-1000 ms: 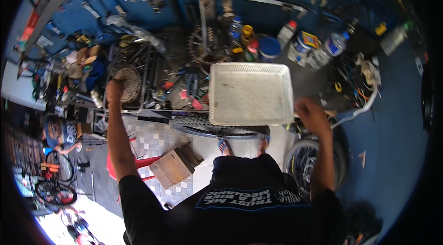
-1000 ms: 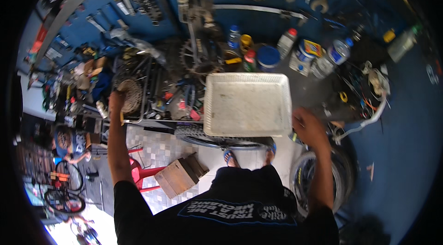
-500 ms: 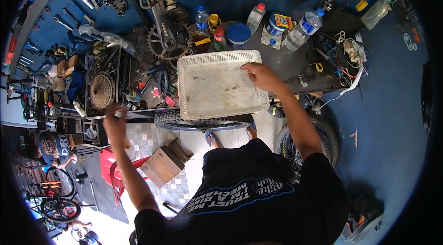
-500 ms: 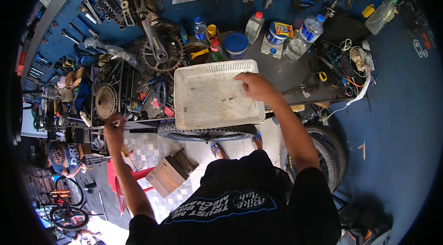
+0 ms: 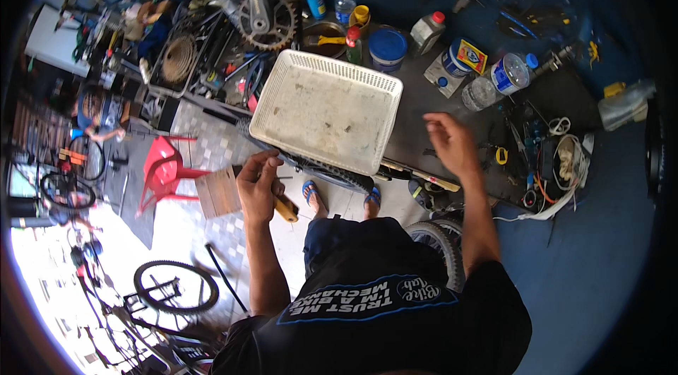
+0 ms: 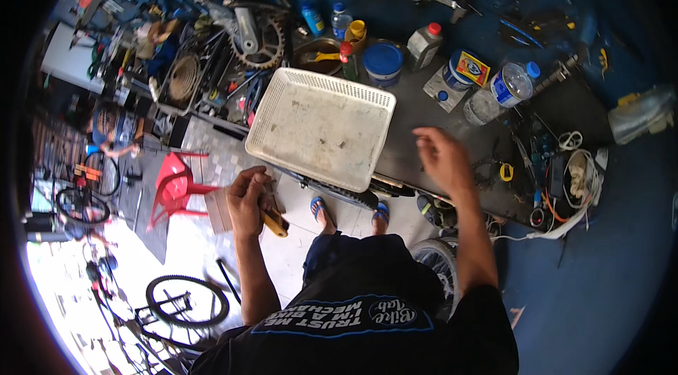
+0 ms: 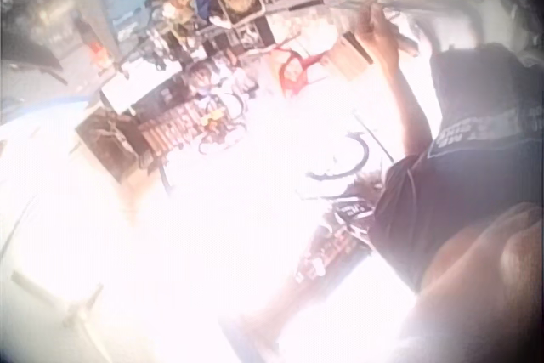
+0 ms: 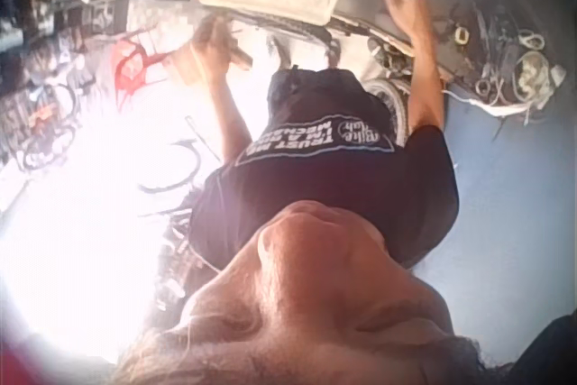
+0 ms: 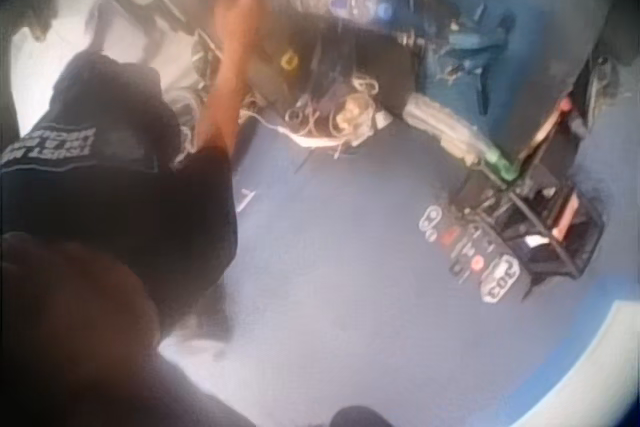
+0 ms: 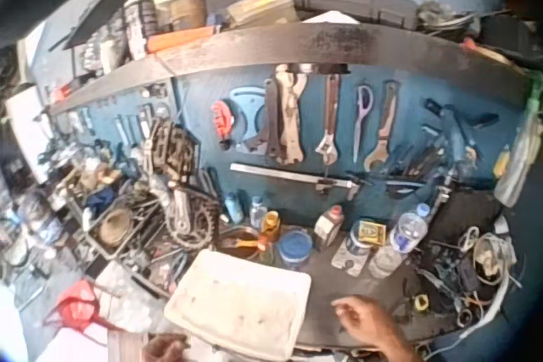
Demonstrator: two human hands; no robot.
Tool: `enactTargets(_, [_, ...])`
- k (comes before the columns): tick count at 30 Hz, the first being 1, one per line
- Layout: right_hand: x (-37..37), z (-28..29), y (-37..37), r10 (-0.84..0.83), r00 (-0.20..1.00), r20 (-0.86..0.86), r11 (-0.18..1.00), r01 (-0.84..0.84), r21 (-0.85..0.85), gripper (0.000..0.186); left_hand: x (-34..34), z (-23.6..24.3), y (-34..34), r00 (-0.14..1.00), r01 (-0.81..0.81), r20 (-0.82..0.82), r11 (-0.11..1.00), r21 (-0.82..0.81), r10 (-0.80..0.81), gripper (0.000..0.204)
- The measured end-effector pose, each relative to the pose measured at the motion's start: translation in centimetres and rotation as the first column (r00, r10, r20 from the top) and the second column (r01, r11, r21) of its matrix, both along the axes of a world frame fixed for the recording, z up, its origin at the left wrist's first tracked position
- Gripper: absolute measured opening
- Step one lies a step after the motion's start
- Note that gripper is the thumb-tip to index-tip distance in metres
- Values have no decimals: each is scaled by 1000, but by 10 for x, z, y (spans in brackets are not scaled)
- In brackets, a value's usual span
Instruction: The person retrieves tools from a parts basket and then works on a bicycle mounted on a repair stand. They use a screwdriver and pliers to adjust components near the bottom bracket and crankset area.
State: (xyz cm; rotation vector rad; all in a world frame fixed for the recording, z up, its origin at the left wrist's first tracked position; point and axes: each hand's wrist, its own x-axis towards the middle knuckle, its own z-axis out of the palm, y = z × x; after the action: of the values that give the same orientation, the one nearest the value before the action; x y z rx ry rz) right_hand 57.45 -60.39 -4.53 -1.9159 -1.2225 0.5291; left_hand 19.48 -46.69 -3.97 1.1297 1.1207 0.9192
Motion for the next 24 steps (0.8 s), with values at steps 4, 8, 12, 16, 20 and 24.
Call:
enactTargets(4, [-69,-1,8,451,861,-237,892,-428,145,30,24,10,-45,919,-135,350,978,-156,183,23])
enactTargets(8, [-134,19,-3,765,606,-218,621,-784,-1,63,40,7,-92,924,-210,293,966,-151,246,25])
enactTargets(12, [-176,0,-16,789,610,-69,611,-769,188,38,34,-8,-127,931,-299,192,950,-91,311,28])
enactTargets(16, [-176,4,-34,732,681,-25,681,-731,44,29,11,-25,-153,979,-115,162,990,-81,127,31])
enactTargets(20, [-160,2,-54,585,810,37,808,-586,60,25,-4,-47,-159,981,-56,160,945,-323,112,32])
enactTargets(24, [-124,-15,-79,370,926,70,886,-375,273,15,23,-72,-115,996,30,84,901,-434,7,70])
